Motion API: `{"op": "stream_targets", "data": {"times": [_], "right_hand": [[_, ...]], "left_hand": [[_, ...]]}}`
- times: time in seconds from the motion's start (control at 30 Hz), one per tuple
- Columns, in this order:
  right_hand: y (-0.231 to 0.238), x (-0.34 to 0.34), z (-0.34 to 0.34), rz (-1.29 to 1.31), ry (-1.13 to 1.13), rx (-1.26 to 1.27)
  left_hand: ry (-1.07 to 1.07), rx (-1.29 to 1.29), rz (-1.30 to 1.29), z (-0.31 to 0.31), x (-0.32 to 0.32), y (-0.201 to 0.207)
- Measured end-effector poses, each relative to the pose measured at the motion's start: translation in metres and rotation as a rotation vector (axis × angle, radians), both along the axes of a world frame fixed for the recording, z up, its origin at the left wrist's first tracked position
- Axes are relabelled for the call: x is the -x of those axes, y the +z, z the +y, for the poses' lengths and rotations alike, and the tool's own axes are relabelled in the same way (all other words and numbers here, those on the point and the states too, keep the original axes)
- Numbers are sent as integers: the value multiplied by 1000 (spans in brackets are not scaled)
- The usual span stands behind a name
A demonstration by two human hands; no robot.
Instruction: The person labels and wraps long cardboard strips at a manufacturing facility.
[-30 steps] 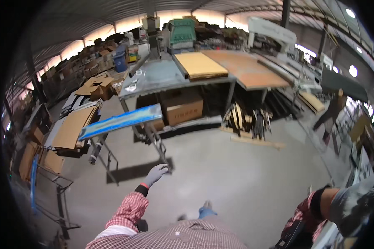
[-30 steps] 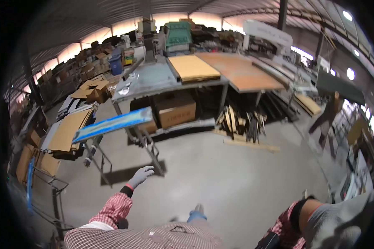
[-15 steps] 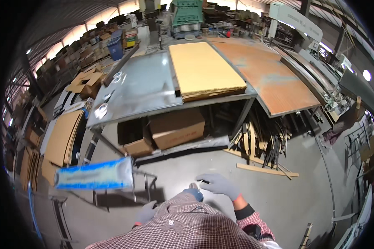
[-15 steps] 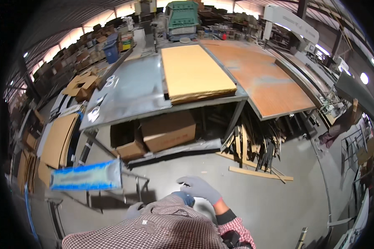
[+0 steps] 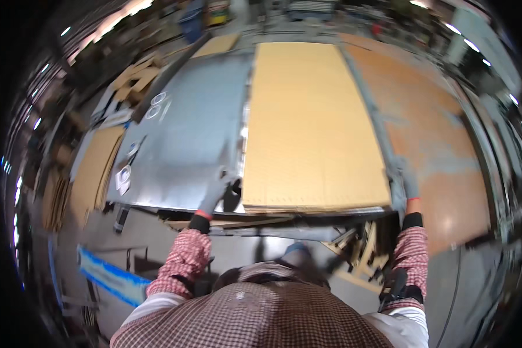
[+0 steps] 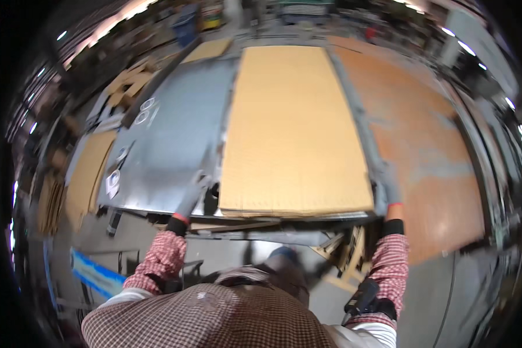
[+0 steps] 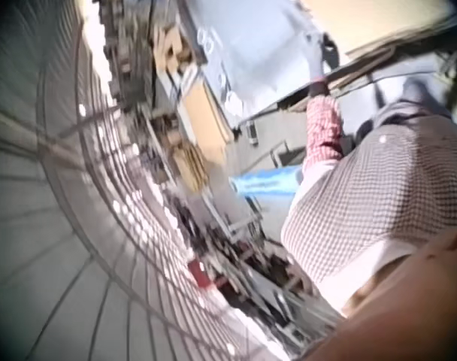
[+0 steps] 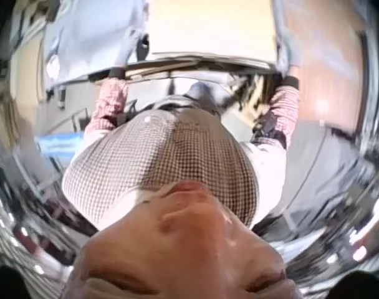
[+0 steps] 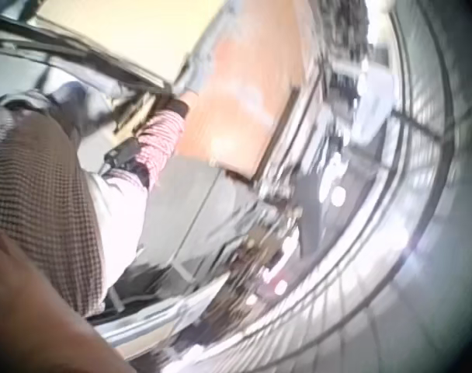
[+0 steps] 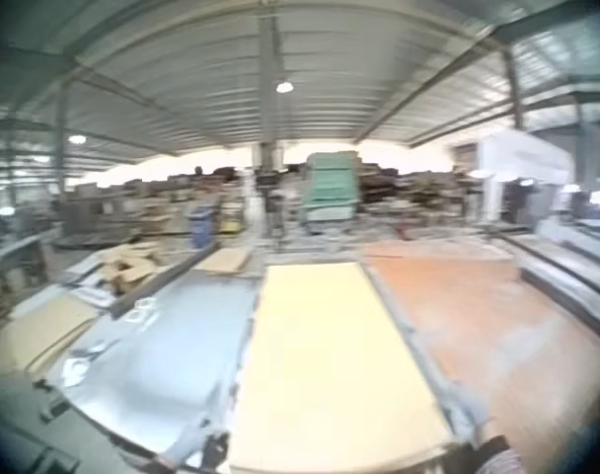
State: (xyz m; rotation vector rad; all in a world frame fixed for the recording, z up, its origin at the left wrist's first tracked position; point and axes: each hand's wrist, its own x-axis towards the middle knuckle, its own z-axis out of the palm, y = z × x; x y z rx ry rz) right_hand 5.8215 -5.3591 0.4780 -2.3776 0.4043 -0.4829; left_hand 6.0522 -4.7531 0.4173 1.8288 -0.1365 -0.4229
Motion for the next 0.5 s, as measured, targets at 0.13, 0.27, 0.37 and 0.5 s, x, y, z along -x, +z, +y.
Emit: {"op": "stream_targets", "data": {"times": [0.13, 0.27, 0.37, 0.5], "right_hand": [[-52, -83, -102, 126, -177, -812], [-56, -167, -60, 157, 54, -864], [-47, -194, -61, 248, 40, -1178], [-47, -206, -63, 249, -19, -1096]], "left_hand": [[2, 12, 171, -66, 3, 46], [38, 185, 101, -61, -7, 20], [24, 197, 27, -66, -12, 23], [26, 279, 157, -74, -22, 65]]}}
